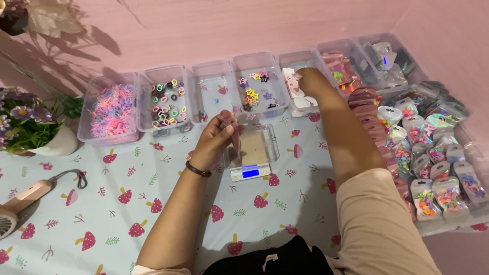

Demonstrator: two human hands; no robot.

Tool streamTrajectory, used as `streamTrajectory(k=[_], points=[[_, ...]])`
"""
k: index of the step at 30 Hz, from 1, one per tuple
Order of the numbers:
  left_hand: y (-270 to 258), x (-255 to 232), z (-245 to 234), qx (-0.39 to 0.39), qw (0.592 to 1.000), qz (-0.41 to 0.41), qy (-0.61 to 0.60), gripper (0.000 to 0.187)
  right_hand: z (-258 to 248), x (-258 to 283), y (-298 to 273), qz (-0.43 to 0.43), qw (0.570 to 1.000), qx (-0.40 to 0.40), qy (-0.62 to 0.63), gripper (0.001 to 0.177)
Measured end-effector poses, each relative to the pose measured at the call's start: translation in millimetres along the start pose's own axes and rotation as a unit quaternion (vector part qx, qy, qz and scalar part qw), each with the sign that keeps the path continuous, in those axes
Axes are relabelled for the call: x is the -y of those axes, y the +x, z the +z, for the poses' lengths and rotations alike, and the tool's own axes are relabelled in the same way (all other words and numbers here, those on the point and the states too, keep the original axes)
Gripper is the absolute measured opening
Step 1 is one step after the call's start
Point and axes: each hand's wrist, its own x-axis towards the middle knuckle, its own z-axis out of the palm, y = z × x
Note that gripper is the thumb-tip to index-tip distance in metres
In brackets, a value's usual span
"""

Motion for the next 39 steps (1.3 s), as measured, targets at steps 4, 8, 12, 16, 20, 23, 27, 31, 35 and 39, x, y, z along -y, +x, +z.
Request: streamTrajectory(k=[4,8,12,16,20,23,27,31,35,39], points=[[4,7,-4,0.007,1.000,-0.002,-0.013,0.052,18,-35,23,-0.003,0.992,-0.074,0.099,0.036],[1,8,3,0.004,0.999,-0.009,-0.031,0.051,33,-69,50,-0.026,0.966,-0.139,0.216,0.023],[-5,-6,18,0.008,0.999,-0.012,-0.052,0.059,-35,34,-32,-0.107,0.899,-0.113,0.410,0.031],[-3,-11,20,-0.003,0.996,-0.066,-0.052,0.066,-56,110,-83,-0.098,0.886,-0.083,0.446,0.020],[-2,4,17,0.053,0.991,-0.016,-0.122,0.044,-37,159,-113,-0.247,0.803,-0.058,0.539,0.027],[-7,-2,22,0.080,0.984,-0.027,-0.159,0.041,-30,180,-129,-0.257,0.819,-0.052,0.510,0.021],[-10,-2,18,0.106,0.973,-0.051,-0.197,0.049,-21,172,-124,-0.247,0.863,-0.050,0.437,0.019],[-6,0,17,0.135,0.960,-0.072,-0.233,0.055,-21,159,-127,-0.226,0.864,-0.018,0.450,0.018],[-3,5,15,0.151,0.950,-0.104,-0.253,0.064,-32,156,-132,-0.211,0.872,-0.005,0.442,0.018],[-5,5,10,0.158,0.943,-0.114,-0.269,0.068,-40,157,-139,-0.220,0.884,0.022,0.413,0.016]])
